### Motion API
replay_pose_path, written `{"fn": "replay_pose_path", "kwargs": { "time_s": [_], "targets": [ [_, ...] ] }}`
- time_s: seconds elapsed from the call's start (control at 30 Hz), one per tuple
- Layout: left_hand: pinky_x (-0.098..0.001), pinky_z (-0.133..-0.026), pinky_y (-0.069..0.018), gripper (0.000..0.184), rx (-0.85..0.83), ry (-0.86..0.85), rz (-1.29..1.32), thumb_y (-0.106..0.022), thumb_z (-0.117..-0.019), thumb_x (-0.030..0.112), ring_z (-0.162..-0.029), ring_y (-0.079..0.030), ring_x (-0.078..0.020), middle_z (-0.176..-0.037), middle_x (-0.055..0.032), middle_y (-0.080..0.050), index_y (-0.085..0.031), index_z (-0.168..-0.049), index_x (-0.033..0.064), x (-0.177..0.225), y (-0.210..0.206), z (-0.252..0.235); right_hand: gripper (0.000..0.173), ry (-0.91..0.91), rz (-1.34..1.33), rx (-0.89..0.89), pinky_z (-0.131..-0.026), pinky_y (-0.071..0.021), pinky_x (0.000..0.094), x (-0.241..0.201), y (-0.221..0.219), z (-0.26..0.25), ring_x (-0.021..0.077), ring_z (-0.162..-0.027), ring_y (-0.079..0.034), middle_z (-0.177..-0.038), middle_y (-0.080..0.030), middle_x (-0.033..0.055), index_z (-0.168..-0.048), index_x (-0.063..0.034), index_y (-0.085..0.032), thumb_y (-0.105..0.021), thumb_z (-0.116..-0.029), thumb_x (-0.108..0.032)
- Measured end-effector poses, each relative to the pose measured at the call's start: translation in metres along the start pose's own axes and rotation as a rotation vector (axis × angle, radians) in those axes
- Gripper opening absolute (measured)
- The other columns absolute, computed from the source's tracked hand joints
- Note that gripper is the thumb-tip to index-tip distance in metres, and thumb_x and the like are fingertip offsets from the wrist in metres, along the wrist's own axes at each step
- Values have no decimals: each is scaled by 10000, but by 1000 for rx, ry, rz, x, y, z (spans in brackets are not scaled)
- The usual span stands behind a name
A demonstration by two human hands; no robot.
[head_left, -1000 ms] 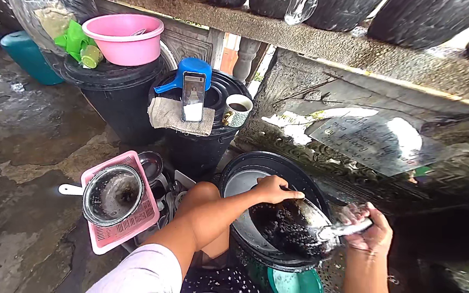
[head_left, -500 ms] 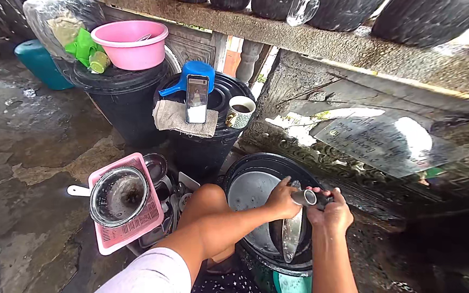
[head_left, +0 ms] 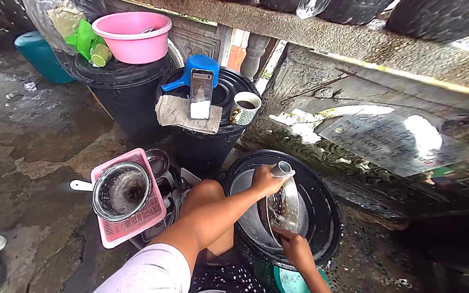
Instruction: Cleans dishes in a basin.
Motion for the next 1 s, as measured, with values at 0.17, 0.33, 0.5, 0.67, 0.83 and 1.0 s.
{"fn": "replay_pose_path", "kwargs": {
  "time_s": [0.17, 0.33, 0.5, 0.67, 0.83, 1.0],
  "targets": [
    [-452, -927, -557, 384, -126, -101, 44, -776, -888, 387, -986, -715, -198, -1012, -105, -762, -767, -1083, 57, 24, -29, 38, 513, -236, 310, 329, -798, -540, 702, 36, 20, -42, 519, -939, -715, -1146, -706, 311, -1550, -91, -472, -467, -1039, -117],
    [-441, -840, -571, 362, -46, -67, 119, -766, -904, 389, -870, -703, -191, -880, -108, -732, -738, -913, 28, 11, -25, 23, 460, 85, -726, 281, -1122, -477, 317, -62, 8, -46, 120, -1301, -578, -1412, -609, 122, -1435, 33, -517, -410, -1035, -167],
    [-376, -922, -587, 326, 54, -180, 160, -785, -898, 354, -947, -729, -125, -968, -77, -772, -774, -1009, 48, 16, 3, 6, 706, 199, -49, -46, -1302, -213, 459, 1, 1, 3, 215, -1579, -246, -1685, -315, 98, -1608, -74, -356, -228, -1093, -540],
    [-431, -957, -581, 307, -95, -204, 154, -783, -903, 282, -1010, -726, -160, -1061, -81, -772, -764, -1116, 63, 24, -21, 29, 858, 45, 192, 381, -1282, -79, 620, 26, 30, -51, 430, -1587, -103, -1687, -114, 308, -1617, 67, -169, -242, -1062, -583],
    [-411, -984, -588, 334, -55, -236, 212, -707, -985, 317, -1078, -713, -144, -1178, -44, -754, -733, -1250, 114, 17, -19, 18, 528, 238, -501, 169, -1256, -343, 413, -57, 5, -43, 191, -1491, -422, -1584, -469, 161, -1525, 15, -458, -370, -1107, -296],
    [-429, -929, -597, 346, 88, -382, 172, -724, -969, 346, -1025, -721, -165, -1154, -59, -751, -731, -1244, 136, 14, 19, 7, 600, 219, 173, -30, -1310, -86, 530, 16, 19, -4, 199, -1602, -147, -1710, -264, 16, -1635, -159, -318, -255, -1110, -441]
  ]
}}
Point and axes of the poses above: each hand's wrist, its own z-axis away from the middle knuckle, its own y-axis out of the back of the hand, x = y × z, the point moved 4 cm from there along -z, towards the middle knuckle
